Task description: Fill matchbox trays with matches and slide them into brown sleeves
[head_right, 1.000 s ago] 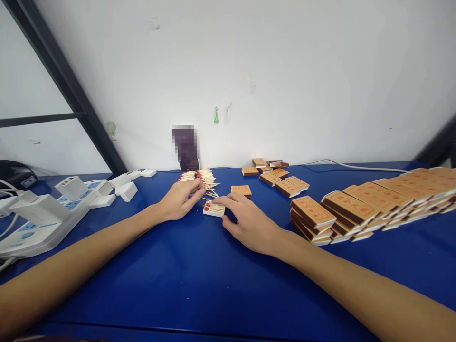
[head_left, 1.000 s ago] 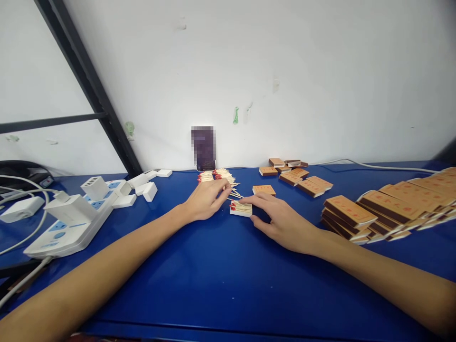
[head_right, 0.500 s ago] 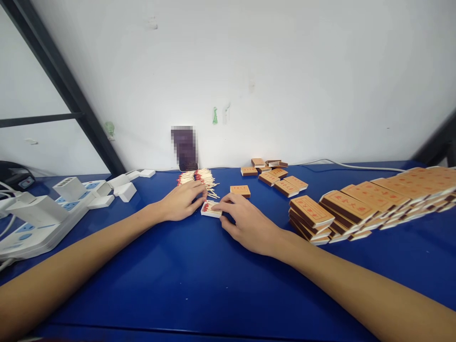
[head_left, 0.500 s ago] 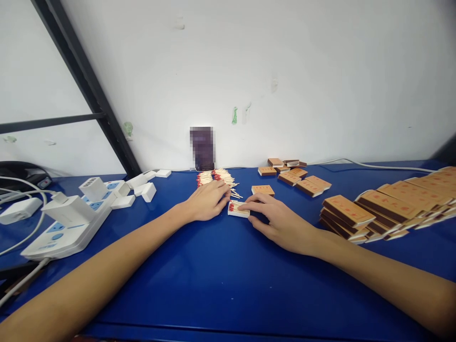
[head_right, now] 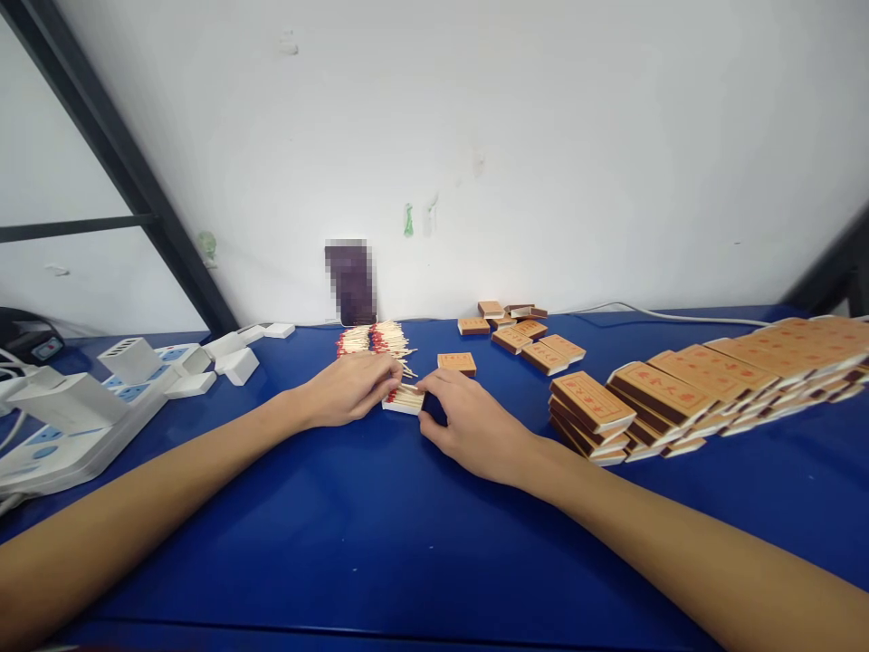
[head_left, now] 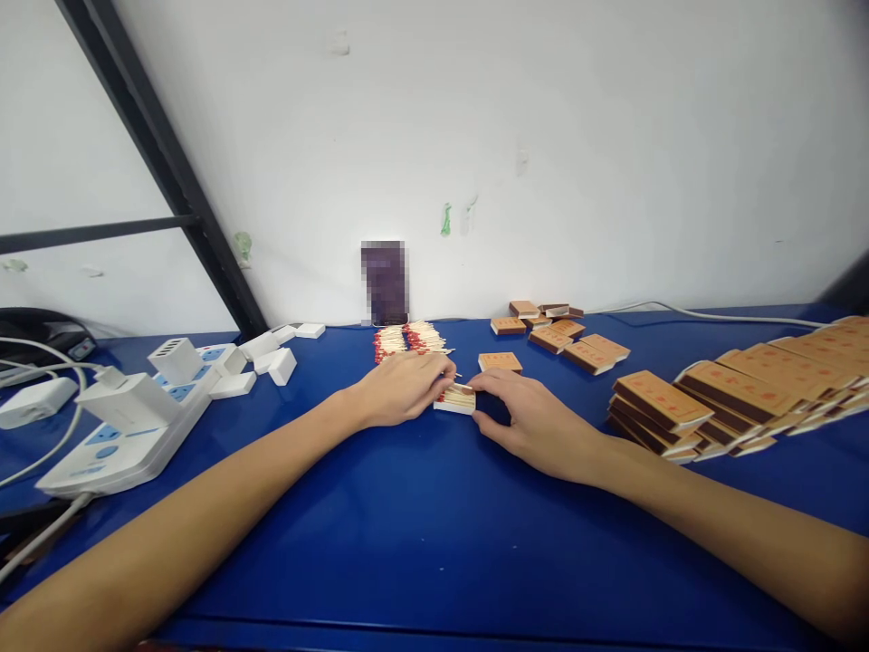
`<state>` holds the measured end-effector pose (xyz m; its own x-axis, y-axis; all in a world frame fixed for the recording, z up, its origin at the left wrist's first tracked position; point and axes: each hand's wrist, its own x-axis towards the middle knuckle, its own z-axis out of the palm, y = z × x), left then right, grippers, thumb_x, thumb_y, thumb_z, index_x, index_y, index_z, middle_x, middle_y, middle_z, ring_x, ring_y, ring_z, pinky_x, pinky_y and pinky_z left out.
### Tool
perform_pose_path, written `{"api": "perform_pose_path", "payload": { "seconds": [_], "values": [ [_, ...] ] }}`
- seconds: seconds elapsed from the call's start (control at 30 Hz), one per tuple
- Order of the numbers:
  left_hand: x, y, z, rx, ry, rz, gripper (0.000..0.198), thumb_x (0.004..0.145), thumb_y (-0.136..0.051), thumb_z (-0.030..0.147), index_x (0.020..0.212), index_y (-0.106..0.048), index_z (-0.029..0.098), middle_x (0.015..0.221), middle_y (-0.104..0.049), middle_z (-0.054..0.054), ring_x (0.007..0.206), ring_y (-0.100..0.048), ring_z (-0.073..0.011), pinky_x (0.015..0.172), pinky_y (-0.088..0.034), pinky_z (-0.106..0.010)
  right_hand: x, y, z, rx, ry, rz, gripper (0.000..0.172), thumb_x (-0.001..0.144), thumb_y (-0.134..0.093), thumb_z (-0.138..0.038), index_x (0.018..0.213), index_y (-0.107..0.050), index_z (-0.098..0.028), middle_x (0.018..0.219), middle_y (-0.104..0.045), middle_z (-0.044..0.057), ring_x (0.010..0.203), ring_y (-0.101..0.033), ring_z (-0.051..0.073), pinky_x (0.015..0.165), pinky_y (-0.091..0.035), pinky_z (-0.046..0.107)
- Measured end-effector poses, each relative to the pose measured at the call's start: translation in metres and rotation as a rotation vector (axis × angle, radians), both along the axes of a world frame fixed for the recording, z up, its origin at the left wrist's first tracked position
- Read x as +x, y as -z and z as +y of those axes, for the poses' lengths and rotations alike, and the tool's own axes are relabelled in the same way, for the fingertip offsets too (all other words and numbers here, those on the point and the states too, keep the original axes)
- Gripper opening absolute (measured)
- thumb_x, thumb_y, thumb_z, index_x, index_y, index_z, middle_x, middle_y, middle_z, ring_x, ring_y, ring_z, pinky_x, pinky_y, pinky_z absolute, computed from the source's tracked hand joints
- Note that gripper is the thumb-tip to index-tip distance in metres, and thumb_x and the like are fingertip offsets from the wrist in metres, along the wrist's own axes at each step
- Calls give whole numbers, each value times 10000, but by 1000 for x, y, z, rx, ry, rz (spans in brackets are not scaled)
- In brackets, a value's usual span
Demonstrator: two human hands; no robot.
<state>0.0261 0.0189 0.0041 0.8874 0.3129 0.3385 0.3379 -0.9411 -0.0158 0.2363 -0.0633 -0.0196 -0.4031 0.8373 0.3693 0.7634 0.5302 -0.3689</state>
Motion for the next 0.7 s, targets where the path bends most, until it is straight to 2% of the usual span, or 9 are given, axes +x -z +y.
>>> {"api": "perform_pose_path", "payload": {
  "seconds": [0.1, 0.17, 0.3, 0.43, 0.57, 0.7],
  "values": [
    [1, -1, -1, 55, 7, 59, 236, 997, -328, 300, 962, -526, 176, 858, -634, -49, 756, -571, -184, 697, -404, -295, -1, -1, -1, -34, 15, 57, 297, 848, -542, -189, 1145, -541, -191, 1133, -647, 82, 1047, -604, 227, 906, -484, 378],
    [1, 1, 0, 31, -15, 28, 241, 995, -342, 303, 959, -543, 174, 861, -642, -47, 761, -577, -178, 702, -400, -287, -1, -1, -1, -52, 14, 88, 354, 839, -546, -182, 1189, -500, -208, 1147, -643, 73, 1057, -601, 222, 905, -483, 380],
    [-1, 6, 4, -60, -213, -129, 260, 987, -347, 252, 885, -568, 164, 804, -642, -31, 739, -572, -162, 713, -378, -281, -1, -1, -2, -65, 29, 98, 472, 842, -548, -198, 1297, -426, -219, 1138, -642, 76, 1067, -597, 235, 904, -480, 401],
    [0, 7, 6, -128, -350, -90, 180, 943, -451, 264, 923, -610, 182, 611, -583, 33, 630, -544, -154, 775, -356, -322, -1, -1, -2, -45, 17, 92, 468, 843, -539, -201, 1301, -444, -219, 1138, -640, 77, 1070, -598, 242, 913, -478, 405],
    [3, 5, 5, -146, -390, -40, 164, 934, -473, 248, 955, -623, 186, 601, -583, 29, 629, -551, -164, 766, -366, -321, 0, 0, -2, -37, 3, 91, 466, 844, -533, -201, 1303, -451, -226, 1135, -639, 79, 1069, -597, 249, 906, -486, 415],
    [4, 4, 5, -114, -369, -12, 137, 936, -462, 216, 905, -588, 172, 624, -596, 9, 638, -562, -174, 746, -390, -315, 0, 0, -2, -33, -10, 93, 468, 851, -525, -195, 1311, -443, -226, 1135, -634, 78, 1075, -593, 245, 925, -478, 418]
  ]
}}
